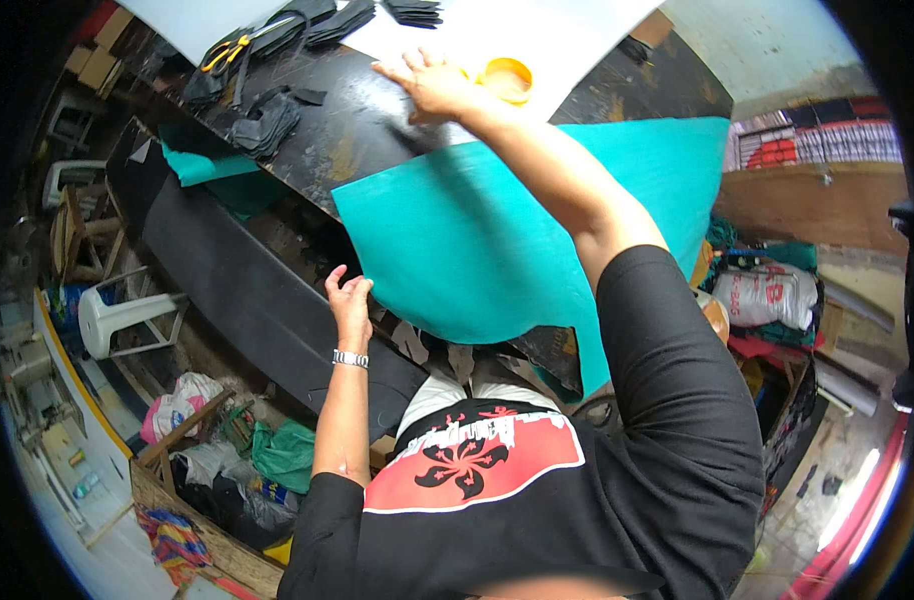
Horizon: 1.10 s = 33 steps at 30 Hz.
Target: The person smooths a large green sheet on a workbench, then places several black cutout letters onto it one by one, pressing each into place. The person uses both hands to position and flatten the letters on the green surface.
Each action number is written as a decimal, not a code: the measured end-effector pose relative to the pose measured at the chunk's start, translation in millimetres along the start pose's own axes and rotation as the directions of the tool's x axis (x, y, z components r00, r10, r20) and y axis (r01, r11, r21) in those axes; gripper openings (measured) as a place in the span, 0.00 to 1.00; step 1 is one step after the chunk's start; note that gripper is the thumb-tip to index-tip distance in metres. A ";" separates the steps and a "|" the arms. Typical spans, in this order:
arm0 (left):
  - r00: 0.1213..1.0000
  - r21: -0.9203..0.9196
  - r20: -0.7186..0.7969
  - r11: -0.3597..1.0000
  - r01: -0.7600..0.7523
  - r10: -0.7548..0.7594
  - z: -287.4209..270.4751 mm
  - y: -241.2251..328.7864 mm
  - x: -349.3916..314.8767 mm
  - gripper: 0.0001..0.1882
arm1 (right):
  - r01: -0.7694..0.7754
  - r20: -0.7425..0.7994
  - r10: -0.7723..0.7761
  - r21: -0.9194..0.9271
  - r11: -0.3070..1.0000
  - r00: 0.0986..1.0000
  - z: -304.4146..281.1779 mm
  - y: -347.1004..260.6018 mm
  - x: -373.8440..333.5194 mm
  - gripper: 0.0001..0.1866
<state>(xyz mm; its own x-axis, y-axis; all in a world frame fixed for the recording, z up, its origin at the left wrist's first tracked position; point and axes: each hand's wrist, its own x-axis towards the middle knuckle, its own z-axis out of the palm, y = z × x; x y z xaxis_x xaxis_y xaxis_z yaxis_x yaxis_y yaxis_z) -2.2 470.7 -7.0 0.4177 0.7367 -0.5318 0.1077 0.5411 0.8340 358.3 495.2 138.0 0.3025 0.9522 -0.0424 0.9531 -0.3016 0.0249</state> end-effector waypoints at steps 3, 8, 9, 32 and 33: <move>1.000 -0.030 -0.020 0.999 0.012 -0.012 1.4 -3.3 -2.4 0.33 | -0.034 0.189 0.070 -0.184 0.982 0.980 22.6 12.0 39.3 0.59; 1.000 -0.074 -0.005 0.997 -0.001 0.001 4.1 -2.1 -3.7 0.32 | 0.016 0.215 0.020 -0.165 0.986 0.976 42.5 31.1 66.9 0.44; 1.000 -0.065 -0.007 0.998 -0.004 0.003 4.7 -1.3 -2.9 0.32 | -0.011 0.228 0.034 -0.098 0.995 0.973 40.2 37.2 75.3 0.45; 1.000 -0.027 -0.010 1.000 0.016 -0.016 5.0 -2.5 4.1 0.30 | -0.331 -0.400 0.552 0.500 0.800 0.732 28.5 121.7 -99.7 0.53; 1.000 -0.032 -0.009 0.999 0.018 -0.018 5.2 -2.7 4.5 0.30 | -0.339 -0.399 0.506 0.420 0.842 0.764 22.8 127.2 -96.8 0.55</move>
<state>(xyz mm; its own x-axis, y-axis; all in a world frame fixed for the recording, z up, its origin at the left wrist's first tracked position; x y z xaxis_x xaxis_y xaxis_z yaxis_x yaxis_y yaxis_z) 4.1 470.5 -10.9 0.4076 0.7304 -0.5481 0.0862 0.5668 0.8194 450.6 363.6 122.6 0.7093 0.5943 0.3791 0.7049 -0.5966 -0.3837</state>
